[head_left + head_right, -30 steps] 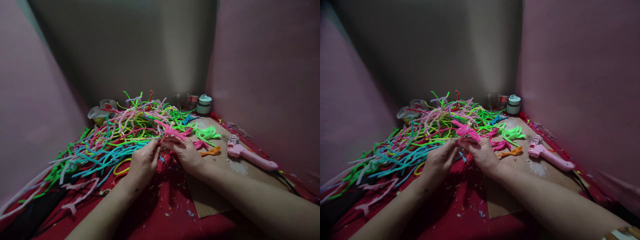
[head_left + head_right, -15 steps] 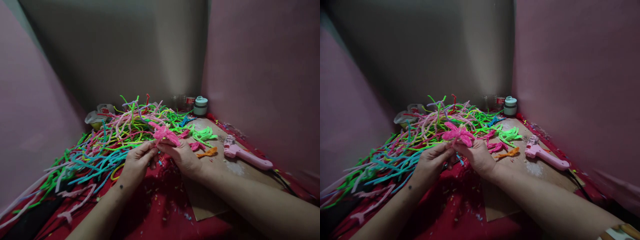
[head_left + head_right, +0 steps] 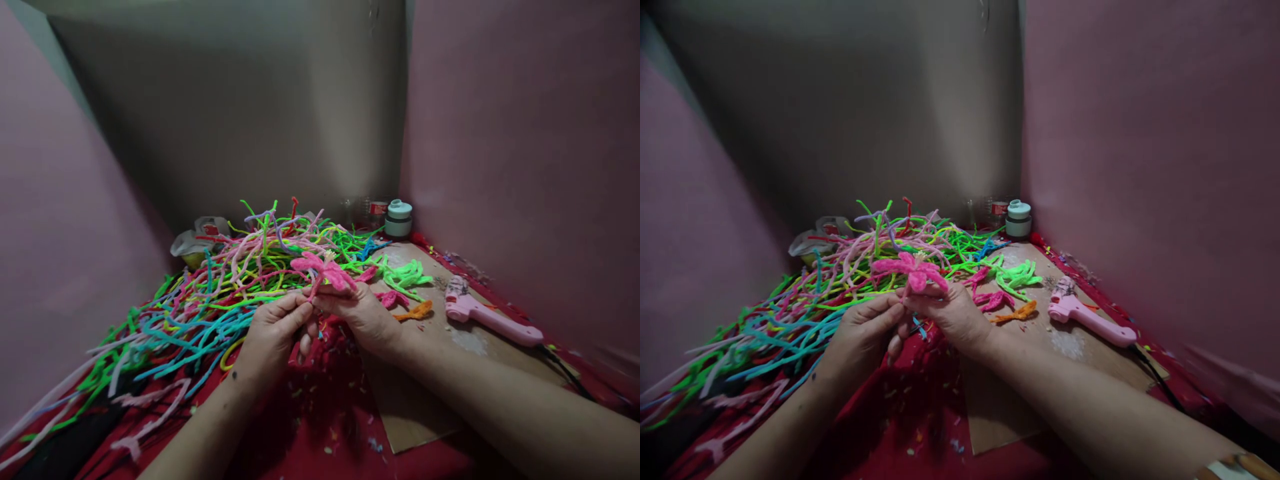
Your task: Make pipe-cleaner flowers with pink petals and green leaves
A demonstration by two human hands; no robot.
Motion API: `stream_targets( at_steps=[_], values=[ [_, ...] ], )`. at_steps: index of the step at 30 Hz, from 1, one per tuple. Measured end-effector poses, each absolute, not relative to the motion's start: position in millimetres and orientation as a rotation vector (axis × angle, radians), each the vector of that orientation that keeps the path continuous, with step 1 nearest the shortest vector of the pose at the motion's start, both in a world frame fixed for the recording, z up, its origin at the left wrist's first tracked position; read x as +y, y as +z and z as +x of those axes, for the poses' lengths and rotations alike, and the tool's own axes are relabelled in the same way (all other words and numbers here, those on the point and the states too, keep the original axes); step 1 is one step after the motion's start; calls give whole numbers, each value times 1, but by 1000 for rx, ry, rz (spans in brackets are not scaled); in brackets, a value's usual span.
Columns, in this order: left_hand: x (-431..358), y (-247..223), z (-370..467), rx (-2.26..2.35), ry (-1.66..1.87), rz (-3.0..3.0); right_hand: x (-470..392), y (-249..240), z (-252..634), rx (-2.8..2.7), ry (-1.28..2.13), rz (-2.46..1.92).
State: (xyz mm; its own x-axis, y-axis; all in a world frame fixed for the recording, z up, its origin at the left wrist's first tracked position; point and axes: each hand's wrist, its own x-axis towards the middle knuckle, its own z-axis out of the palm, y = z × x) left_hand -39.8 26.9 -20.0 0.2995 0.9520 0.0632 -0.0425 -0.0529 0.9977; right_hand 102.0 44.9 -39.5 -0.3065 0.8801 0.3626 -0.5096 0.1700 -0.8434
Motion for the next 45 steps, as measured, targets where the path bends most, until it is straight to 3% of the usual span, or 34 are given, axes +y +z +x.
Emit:
stream_targets(
  at_steps=[23,33,39,45],
  values=[
    [32,-21,-46,787,855,1171,42,-36,101,-1131,1488,-451],
    [30,-31,-37,1184,1156,1818,44,-40,100,-1057,1406,-510],
    [29,-22,-37,1082,1092,1508,40,-37,101,-1194,1600,-432],
    [30,-19,-42,960,1006,1298,45,-35,103,-1159,1472,-467]
  ],
)
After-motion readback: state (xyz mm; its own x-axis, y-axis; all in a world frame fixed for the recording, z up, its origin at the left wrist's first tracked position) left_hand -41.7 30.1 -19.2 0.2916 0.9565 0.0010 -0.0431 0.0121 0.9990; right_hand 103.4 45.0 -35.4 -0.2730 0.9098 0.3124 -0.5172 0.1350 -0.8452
